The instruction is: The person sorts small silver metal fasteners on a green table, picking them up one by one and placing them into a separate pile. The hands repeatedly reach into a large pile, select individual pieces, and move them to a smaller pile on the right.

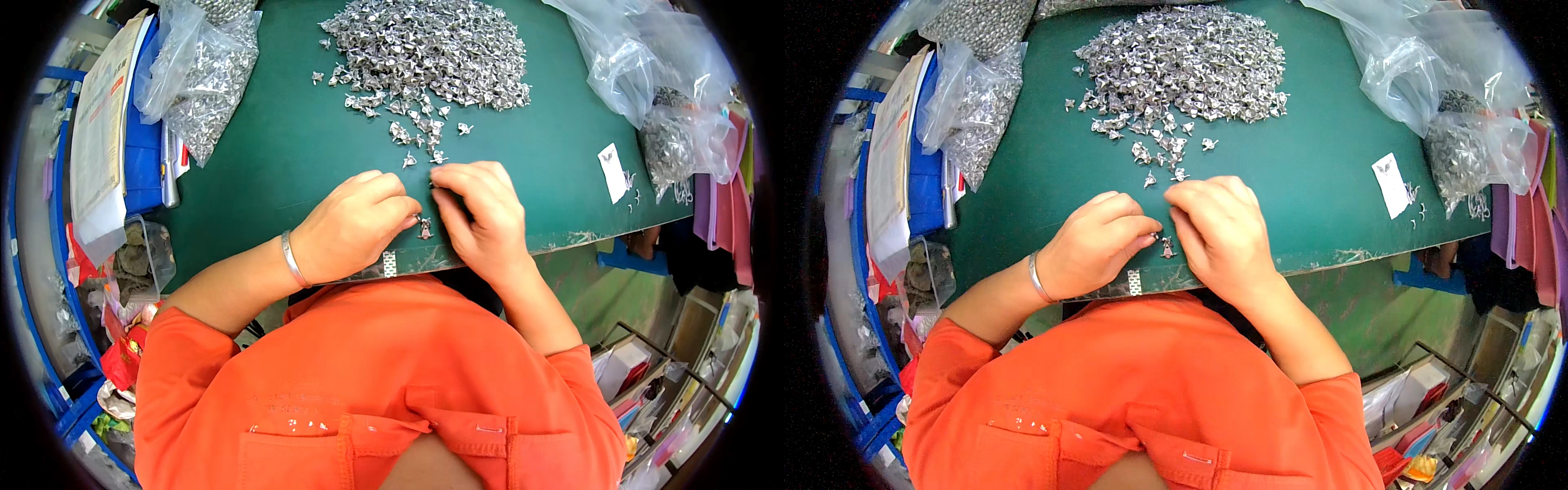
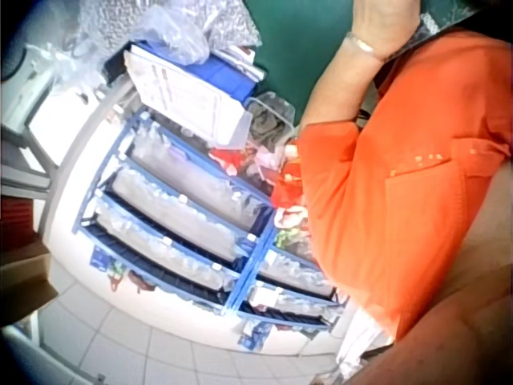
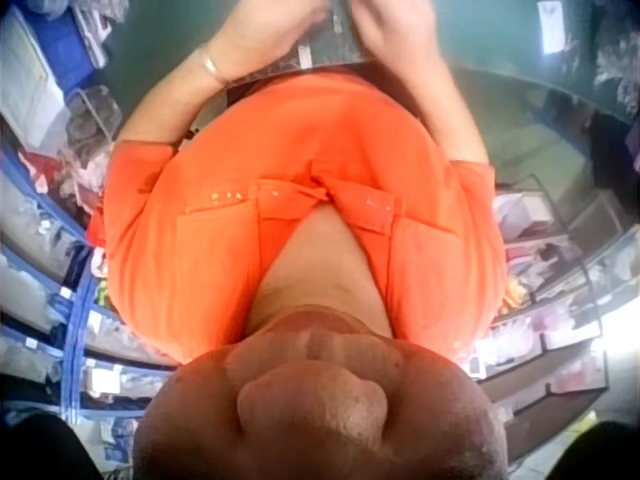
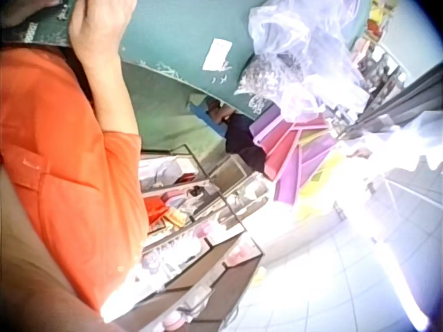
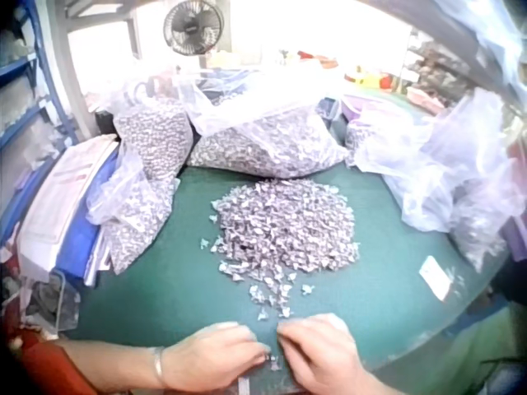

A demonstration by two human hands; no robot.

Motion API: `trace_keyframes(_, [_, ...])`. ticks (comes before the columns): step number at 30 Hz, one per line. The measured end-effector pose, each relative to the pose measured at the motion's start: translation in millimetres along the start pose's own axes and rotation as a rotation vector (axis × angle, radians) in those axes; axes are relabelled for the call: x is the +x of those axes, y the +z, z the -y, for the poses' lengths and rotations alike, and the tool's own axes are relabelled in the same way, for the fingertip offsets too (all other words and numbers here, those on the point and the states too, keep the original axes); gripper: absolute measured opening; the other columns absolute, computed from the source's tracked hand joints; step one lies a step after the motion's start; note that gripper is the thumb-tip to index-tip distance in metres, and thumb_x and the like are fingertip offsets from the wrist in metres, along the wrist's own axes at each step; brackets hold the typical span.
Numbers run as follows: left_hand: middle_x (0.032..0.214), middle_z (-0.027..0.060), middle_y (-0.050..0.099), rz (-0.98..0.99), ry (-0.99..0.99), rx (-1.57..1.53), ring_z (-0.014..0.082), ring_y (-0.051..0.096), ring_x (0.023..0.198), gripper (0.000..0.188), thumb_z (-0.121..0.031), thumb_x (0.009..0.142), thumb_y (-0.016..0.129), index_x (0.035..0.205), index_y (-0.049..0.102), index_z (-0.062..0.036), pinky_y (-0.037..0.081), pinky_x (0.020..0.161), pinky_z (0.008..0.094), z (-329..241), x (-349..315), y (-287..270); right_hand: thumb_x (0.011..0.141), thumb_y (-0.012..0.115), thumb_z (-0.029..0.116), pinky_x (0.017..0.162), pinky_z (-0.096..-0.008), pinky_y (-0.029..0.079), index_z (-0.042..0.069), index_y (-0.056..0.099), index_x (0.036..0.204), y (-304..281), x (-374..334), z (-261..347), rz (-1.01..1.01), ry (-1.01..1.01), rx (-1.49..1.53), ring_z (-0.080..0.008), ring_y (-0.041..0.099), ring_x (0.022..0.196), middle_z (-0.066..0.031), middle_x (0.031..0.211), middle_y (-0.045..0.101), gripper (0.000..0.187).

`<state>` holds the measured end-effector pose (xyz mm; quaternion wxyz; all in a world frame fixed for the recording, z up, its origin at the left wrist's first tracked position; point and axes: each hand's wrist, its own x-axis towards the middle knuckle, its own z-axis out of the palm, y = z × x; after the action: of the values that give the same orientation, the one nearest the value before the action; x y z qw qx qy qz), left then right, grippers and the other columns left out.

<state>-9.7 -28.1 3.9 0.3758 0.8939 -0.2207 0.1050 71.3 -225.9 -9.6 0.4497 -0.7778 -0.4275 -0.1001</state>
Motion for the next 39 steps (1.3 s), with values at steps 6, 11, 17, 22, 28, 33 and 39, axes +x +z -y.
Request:
trace_keyframes(6, [0.083,0.0087,0.058,-0.064,-0.041,0.066,0.0279,0.058,0.075,0.016,-0.003,0.08,0.078,0.092,0.068,-0.0019,0.049,0.069,0.0381,-0.9,-3.1,0.0,0.079,0.072,-0.002,0.077,-0.0376,0.05,0.006,0.069,0.098,-4.5,-4.6,-2.6,0.063,-0.077,-0.041,-0.0266,0.065,0.088,-0.0056,0.097,0.07,0.022])
trace_keyframes(11, [0.085,0.0093,0.058,0.001,-0.024,0.094,0.0284,0.059,0.076,0.015,-0.004,0.08,0.079,0.09,0.068,-0.0026,0.049,0.069,0.0377,-4.4,-3.1,-4.5,0.079,0.071,-0.008,0.078,-0.0383,0.054,0.003,0.07,0.099,-21.7,-11.5,2.5,0.099,-0.024,0.039,-0.0299,0.067,0.089,-0.0103,0.099,0.071,0.023])
trace_keyframes(17, [0.091,0.0145,0.06,-0.098,-0.123,0.105,0.0329,0.062,0.083,0.009,0.002,0.087,0.07,0.095,0.065,-0.0001,0.053,0.074,0.0375,0.2,9.9,-20.0,0.083,0.067,-0.012,0.077,-0.0347,0.056,-0.001,0.07,0.098,-37.8,-21.8,-3.5,-0.048,0.23,0.084,-0.0292,0.069,0.086,-0.015,0.095,0.071,0.019])
trace_keyframes(22, [0.093,0.014,0.065,-0.183,-0.185,0.086,0.0298,0.066,0.085,0.011,0.006,0.089,0.065,0.099,0.067,0.0012,0.053,0.075,0.0344,11.0,28.9,-25.2,0.081,0.071,-0.009,0.075,-0.0371,0.054,0.002,0.07,0.099,-19.3,-15.6,8.3,-0.006,0.11,0.112,-0.0307,0.067,0.085,-0.012,0.095,0.071,0.021])
trace_keyframes(28, [0.095,0.0127,0.067,-0.23,-0.221,0.032,0.0272,0.067,0.085,0.015,0.004,0.088,0.068,0.102,0.071,-0.0005,0.054,0.074,0.0331,20.0,23.6,-22.6,0.074,0.075,-0.007,0.072,-0.0385,0.052,0.005,0.068,0.089,-18.9,-20.6,4.0,0.09,-0.006,0.07,-0.0286,0.065,0.08,-0.0081,0.092,0.069,0.02])
trace_keyframes(33, [0.098,0.0126,0.066,-0.134,-0.141,0.098,0.0303,0.066,0.09,0.023,0.002,0.082,0.075,0.104,0.071,-0.0017,0.054,0.08,0.0368,19.0,23.4,-8.0,0.073,0.073,-0.009,0.072,-0.0385,0.053,0.003,0.069,0.091,-26.2,-10.5,1.6,0.115,0.012,0.148,-0.029,0.067,0.082,-0.01,0.09,0.07,0.023])
trace_keyframes(39, [0.099,0.0137,0.066,-0.049,-0.119,0.078,0.033,0.065,0.094,0.024,0.005,0.081,0.072,0.103,0.069,-0.0022,0.053,0.084,0.0397,12.6,19.5,-7.3,0.078,0.076,-0.002,0.075,-0.0388,0.05,0.006,0.069,0.094,-15.1,-0.5,-4.7,-0.01,0.066,-0.071,-0.029,0.064,0.085,-0.0063,0.093,0.071,0.019])
